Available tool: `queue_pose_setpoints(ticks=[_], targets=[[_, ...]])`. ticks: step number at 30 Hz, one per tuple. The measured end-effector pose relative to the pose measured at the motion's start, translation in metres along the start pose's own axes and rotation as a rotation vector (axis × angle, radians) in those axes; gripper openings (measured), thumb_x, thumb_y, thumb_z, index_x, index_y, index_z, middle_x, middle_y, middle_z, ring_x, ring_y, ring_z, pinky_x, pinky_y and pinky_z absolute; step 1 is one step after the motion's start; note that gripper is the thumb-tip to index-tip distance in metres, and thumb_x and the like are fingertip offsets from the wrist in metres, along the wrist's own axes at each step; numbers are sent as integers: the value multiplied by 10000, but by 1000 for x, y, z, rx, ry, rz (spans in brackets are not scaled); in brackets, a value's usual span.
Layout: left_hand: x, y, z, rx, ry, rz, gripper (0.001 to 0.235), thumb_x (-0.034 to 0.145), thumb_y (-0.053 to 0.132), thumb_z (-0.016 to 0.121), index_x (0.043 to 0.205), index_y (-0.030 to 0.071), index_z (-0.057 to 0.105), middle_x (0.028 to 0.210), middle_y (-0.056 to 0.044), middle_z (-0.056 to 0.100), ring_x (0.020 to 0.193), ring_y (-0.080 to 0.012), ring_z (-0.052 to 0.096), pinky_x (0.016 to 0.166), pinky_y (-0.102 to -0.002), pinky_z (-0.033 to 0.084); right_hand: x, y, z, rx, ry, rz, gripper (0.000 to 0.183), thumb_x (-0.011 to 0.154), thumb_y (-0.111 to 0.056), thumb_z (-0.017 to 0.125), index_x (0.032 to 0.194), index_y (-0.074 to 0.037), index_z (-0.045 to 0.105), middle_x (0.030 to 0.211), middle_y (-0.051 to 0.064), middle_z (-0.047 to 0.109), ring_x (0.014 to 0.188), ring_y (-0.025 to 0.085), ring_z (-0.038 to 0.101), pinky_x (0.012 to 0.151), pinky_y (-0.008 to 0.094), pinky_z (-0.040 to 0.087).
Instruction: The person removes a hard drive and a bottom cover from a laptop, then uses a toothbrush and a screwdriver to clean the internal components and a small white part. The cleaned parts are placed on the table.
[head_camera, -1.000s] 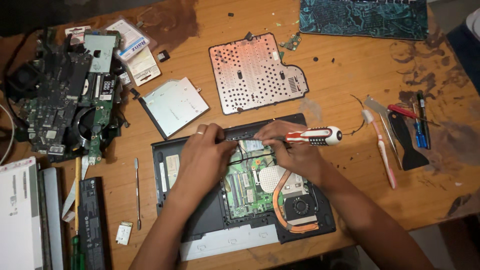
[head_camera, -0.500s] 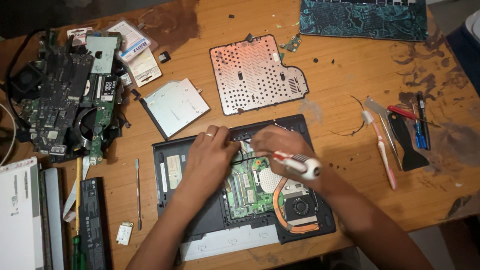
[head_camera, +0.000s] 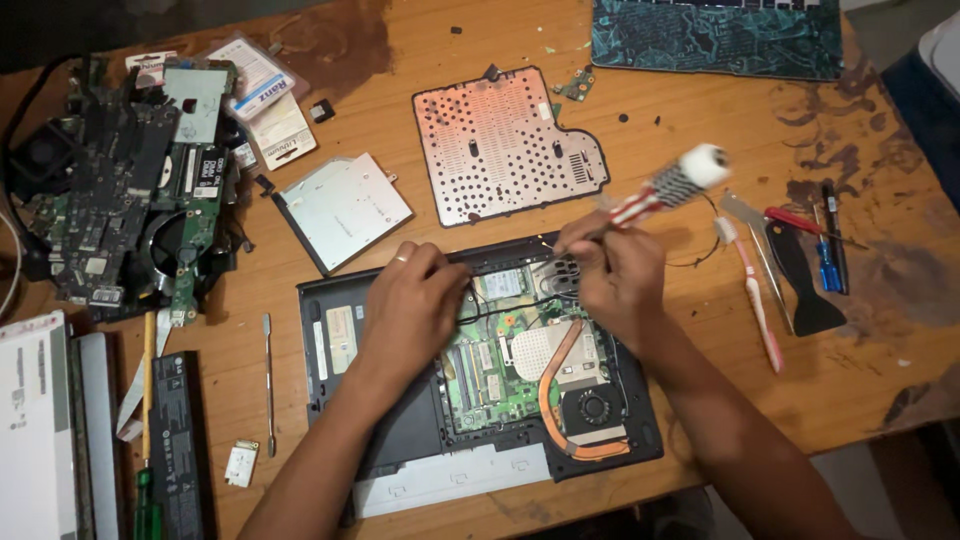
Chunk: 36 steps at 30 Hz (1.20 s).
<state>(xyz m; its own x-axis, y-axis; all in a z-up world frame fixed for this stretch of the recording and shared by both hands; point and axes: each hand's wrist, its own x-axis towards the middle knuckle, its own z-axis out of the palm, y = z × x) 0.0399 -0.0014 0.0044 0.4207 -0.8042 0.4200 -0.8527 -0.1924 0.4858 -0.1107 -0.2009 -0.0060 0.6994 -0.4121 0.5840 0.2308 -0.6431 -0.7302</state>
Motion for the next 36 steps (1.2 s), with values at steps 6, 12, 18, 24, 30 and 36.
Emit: queue_pose_setpoints(ticks=[6,12,18,24,30,36], targets=[[-1,-7,1,-21,-5,-37,84,843,60,752,926,54,765,882,-97,612,873,-310,602,738,-430,502,8,-12,6,-93,-73,-85,113,984,54,599,886,12,636,850,104,706,718,196,686,664,305,534],[0,-10,1,-47,-52,-73,75,841,81,760,912,58,768,886,-88,628,873,-309,605,742,-431,503,11,-13,8,-96,-77,-118,107,958,107,595,898,28,635,872,113,706,745,214,702,680,310,546],[0,-12,2,-48,-64,-77,75,841,87,765,911,60,768,900,-82,640,882,-307,606,746,-428,504,11,-12,9,-125,-87,-106,110,947,116,605,885,33,643,857,118,711,705,206,690,646,306,530],[0,-13,2,-57,-76,-84,78,835,90,765,904,54,762,902,-81,641,893,-310,606,754,-427,504,5,-12,11,-138,-76,-102,97,950,108,627,920,17,645,904,109,714,749,188,708,650,290,548],[0,-14,2,-62,-81,-94,69,839,90,765,897,52,757,898,-84,641,895,-314,605,759,-432,503,7,-11,12,-167,-82,-104,92,942,92,665,914,7,645,910,111,724,771,182,721,650,295,565],[8,-4,-1,-150,-33,-58,140,885,117,750,1003,42,758,996,-97,694,966,-306,635,823,-420,517,10,-16,10,-99,-146,-139,80,898,72,695,947,10,687,969,137,688,891,247,694,746,331,565]])
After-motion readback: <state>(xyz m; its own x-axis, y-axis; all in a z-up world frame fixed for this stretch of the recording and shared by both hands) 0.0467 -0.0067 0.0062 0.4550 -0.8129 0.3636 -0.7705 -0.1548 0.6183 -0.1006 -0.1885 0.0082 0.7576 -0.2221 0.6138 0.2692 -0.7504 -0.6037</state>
